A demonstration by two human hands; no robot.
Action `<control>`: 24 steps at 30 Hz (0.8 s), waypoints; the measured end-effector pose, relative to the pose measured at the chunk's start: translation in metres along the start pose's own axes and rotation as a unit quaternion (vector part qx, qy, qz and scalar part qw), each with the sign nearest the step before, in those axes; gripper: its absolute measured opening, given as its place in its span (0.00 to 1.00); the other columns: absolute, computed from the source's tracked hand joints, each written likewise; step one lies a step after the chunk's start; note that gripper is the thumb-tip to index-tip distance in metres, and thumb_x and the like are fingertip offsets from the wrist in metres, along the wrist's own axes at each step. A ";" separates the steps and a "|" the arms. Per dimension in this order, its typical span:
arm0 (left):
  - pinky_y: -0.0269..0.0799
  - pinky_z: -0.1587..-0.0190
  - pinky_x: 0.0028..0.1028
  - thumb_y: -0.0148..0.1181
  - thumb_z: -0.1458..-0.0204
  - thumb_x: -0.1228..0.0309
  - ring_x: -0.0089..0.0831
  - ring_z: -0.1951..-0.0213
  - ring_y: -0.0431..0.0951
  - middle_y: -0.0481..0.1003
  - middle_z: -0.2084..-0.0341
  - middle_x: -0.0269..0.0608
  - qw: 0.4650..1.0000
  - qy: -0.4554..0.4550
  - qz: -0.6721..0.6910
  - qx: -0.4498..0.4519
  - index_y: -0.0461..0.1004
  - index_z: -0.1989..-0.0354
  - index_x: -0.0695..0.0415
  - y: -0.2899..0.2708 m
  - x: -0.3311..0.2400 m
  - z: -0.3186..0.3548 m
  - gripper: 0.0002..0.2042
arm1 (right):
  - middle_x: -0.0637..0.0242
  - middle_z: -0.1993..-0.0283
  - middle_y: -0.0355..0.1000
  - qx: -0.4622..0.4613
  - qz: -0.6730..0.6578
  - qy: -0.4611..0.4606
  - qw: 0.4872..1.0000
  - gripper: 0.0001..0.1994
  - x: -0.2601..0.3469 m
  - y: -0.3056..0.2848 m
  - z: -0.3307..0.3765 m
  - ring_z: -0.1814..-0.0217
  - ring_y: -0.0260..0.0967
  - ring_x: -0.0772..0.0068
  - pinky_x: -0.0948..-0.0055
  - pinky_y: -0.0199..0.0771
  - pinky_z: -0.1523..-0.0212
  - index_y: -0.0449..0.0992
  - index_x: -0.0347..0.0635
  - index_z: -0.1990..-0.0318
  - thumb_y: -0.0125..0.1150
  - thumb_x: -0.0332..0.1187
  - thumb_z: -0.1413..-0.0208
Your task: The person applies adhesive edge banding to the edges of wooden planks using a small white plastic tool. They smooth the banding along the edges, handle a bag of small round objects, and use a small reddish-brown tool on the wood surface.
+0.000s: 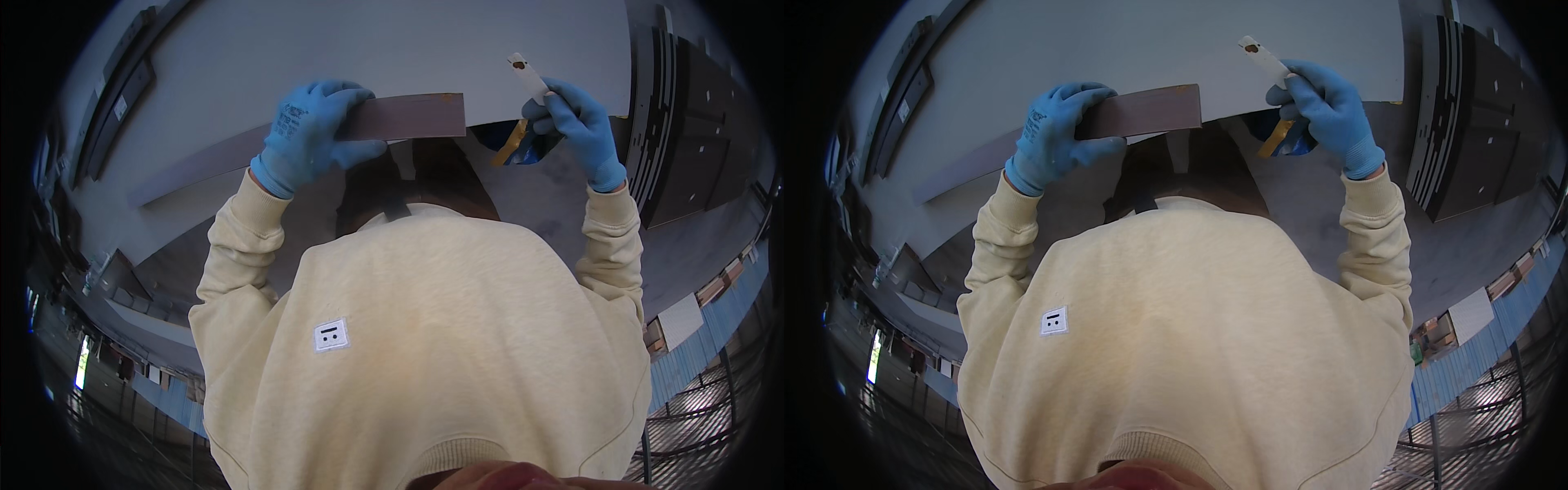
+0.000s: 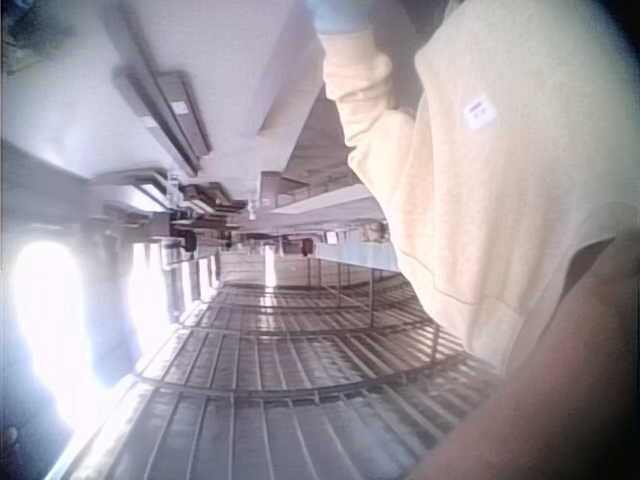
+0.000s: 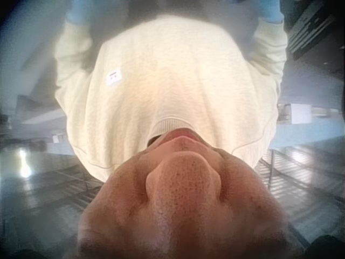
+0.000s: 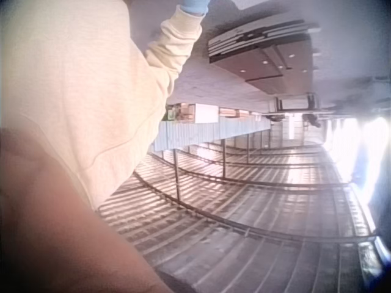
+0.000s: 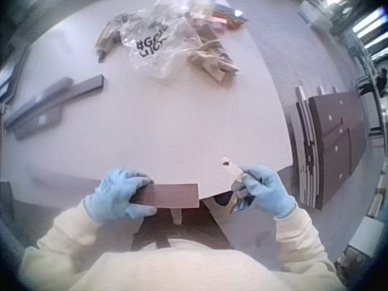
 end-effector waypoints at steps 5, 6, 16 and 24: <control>0.81 0.50 0.40 0.79 0.52 0.52 0.51 0.55 0.83 0.83 0.53 0.54 0.999 -0.018 0.037 0.017 0.82 0.47 0.65 0.009 -0.005 -0.005 0.31 | 0.57 0.52 0.86 0.013 -0.101 0.143 0.984 0.18 -0.018 0.020 0.012 0.61 0.85 0.76 0.77 0.87 0.66 0.78 0.37 0.37 0.54 0.38 0.24; 0.81 0.50 0.40 0.79 0.52 0.52 0.51 0.54 0.83 0.83 0.53 0.55 0.998 -0.030 0.041 0.026 0.82 0.46 0.65 0.010 -0.005 -0.007 0.32 | 0.57 0.51 0.86 0.025 -0.139 0.130 0.981 0.18 -0.013 0.025 0.011 0.61 0.85 0.76 0.78 0.87 0.66 0.78 0.37 0.37 0.54 0.38 0.24; 0.81 0.55 0.37 0.78 0.52 0.51 0.48 0.62 0.85 0.84 0.63 0.56 0.960 -0.088 0.226 0.140 0.85 0.50 0.67 0.004 -0.034 -0.019 0.31 | 0.52 0.46 0.84 0.104 -0.233 0.030 0.966 0.18 -0.008 0.053 0.016 0.52 0.85 0.69 0.72 0.87 0.49 0.76 0.35 0.34 0.54 0.30 0.25; 0.81 0.48 0.37 0.80 0.53 0.55 0.40 0.56 0.85 0.84 0.58 0.48 0.916 -0.147 0.313 0.201 0.83 0.45 0.64 -0.008 -0.043 -0.026 0.31 | 0.53 0.37 0.80 0.135 -0.369 -0.103 0.914 0.22 -0.017 0.094 0.026 0.36 0.80 0.60 0.61 0.80 0.32 0.75 0.35 0.32 0.60 0.23 0.33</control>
Point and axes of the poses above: each hand's wrist, its own z-axis away from the middle knuckle, its own y-axis out of the palm, x = y × z, the point moved 10 cm from there along -z, towards the middle knuckle
